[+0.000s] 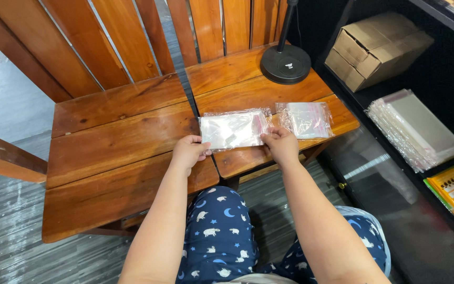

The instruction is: The person repeatedly picks up stacks of plastic bags from a wooden bench and places them onto a nearby shelf. The task involves moving the bags one at a time from the bench to the shelf.

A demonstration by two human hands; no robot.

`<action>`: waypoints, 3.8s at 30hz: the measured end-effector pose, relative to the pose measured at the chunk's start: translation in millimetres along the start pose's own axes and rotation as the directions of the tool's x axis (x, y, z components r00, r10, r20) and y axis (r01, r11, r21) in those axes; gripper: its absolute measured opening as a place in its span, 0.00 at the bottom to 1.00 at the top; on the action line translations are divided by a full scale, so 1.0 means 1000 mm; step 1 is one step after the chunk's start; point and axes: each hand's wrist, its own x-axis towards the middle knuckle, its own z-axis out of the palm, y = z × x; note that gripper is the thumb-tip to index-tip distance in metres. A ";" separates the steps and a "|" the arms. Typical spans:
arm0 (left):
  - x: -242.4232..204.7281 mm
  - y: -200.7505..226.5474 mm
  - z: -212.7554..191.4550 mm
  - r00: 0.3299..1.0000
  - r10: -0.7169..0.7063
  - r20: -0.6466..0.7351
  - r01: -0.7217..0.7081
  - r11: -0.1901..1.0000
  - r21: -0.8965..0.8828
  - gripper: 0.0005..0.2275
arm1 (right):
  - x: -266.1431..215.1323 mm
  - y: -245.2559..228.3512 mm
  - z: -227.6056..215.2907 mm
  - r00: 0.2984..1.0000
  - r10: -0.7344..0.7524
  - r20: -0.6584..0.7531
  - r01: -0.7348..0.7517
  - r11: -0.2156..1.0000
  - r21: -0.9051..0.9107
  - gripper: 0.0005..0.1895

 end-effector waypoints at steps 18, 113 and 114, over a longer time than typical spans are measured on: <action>0.002 -0.003 0.002 0.998 0.016 -0.068 -0.015 1.000 0.018 0.20 | 0.012 0.010 0.005 1.000 -0.016 -0.024 0.018 0.998 0.068 0.18; 0.021 0.094 0.497 0.777 0.484 0.402 -0.617 0.711 0.336 0.09 | 0.022 0.026 -0.341 0.373 -0.340 -0.863 -0.151 0.896 -0.418 0.16; 0.019 0.096 0.490 0.767 0.505 0.395 -0.623 0.734 0.271 0.09 | 0.020 0.022 -0.342 0.335 -0.353 -0.873 -0.132 0.900 -0.415 0.17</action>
